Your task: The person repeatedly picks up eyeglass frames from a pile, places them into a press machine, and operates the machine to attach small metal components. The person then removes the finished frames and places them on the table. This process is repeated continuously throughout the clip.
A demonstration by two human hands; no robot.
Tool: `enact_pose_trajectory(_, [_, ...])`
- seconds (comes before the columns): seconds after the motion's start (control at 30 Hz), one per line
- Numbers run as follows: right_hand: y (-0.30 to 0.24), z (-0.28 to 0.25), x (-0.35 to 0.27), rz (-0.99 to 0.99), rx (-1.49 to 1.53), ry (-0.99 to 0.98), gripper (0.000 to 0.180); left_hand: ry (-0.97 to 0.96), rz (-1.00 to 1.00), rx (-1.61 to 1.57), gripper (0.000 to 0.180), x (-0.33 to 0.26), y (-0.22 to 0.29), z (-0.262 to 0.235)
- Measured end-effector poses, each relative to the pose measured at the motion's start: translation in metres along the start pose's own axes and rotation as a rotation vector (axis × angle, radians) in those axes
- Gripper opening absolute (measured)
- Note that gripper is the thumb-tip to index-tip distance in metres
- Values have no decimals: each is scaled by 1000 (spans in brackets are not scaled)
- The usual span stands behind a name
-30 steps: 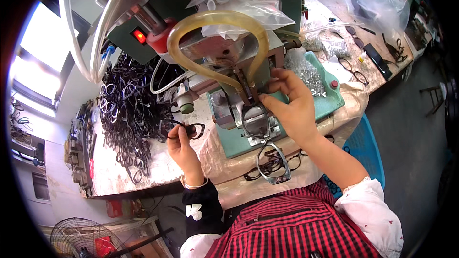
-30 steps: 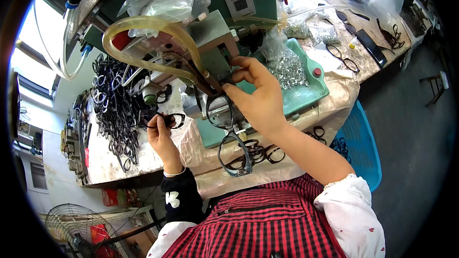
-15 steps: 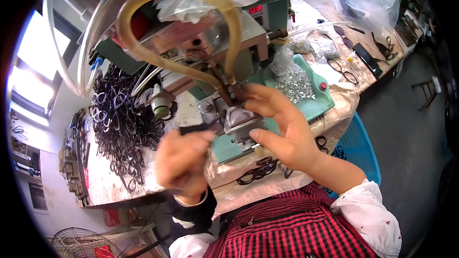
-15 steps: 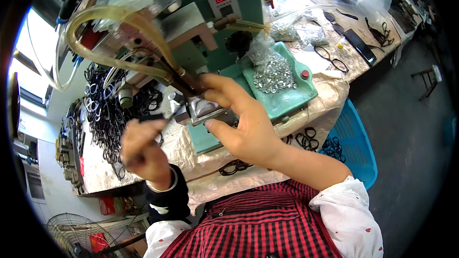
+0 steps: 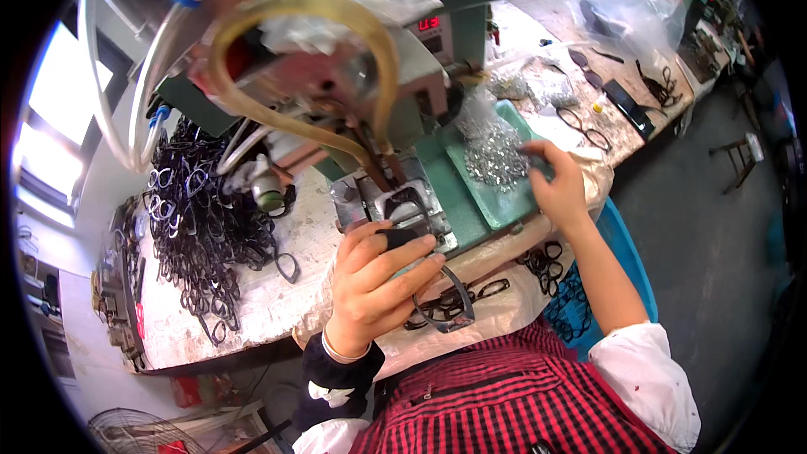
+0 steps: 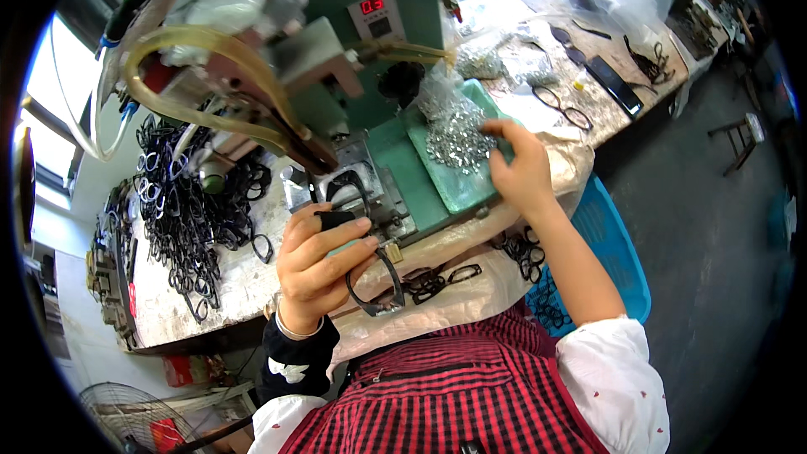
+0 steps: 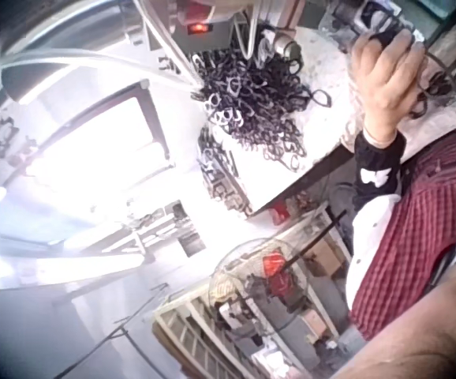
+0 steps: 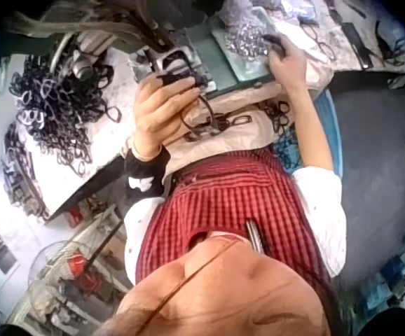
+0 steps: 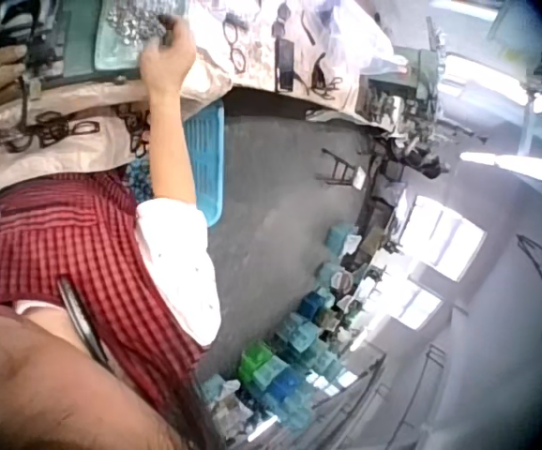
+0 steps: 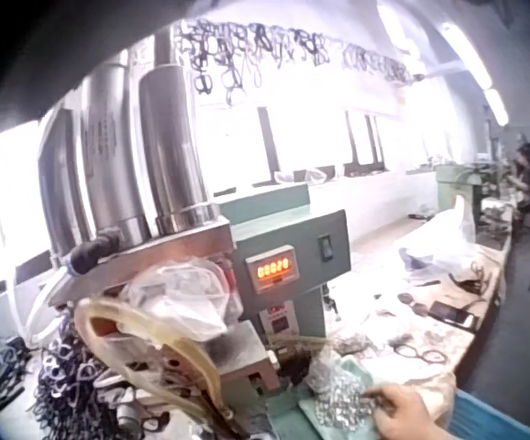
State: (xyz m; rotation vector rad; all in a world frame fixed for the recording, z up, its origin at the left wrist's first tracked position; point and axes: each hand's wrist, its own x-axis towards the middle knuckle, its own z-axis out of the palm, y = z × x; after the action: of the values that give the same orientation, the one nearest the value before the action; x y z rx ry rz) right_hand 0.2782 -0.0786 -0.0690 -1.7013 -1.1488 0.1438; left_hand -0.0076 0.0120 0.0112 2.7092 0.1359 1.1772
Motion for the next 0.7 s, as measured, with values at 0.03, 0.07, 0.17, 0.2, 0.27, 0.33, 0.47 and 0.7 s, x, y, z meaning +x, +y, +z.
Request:
enact_pose_trajectory(0.03, [-2,-1,-9,-17,-70,-5,24,-11,-5,-5,27,-1,0,0])
enact_pose_trajectory(0.07, [-5,-2,-11,-5,-167,-34,19,-8,-9,-2,26,4,-2,0])
enact_pose_trajectory(0.17, [-10,8,-21,-16,-394,-51,13,20,-19,-9,28,-4,-4,4])
enact_pose_trajectory(0.2, [-10,11,-22,-19,-449,-51,12,23,-22,-13,29,-7,-4,4])
enact_pose_trajectory(0.27, [-8,18,-17,-45,-524,-54,12,48,-19,-9,28,-12,-3,3])
enact_pose_trajectory(0.33, [-7,23,-12,-79,-618,-53,12,47,-85,-16,39,-21,6,4])
enact_pose_trajectory(0.47, [-16,22,-21,204,-302,42,13,151,-173,149,35,-55,41,-1])
enact_pose_trajectory(0.7, [-23,24,-10,-122,-57,33,16,298,-587,680,13,-71,-15,-96])
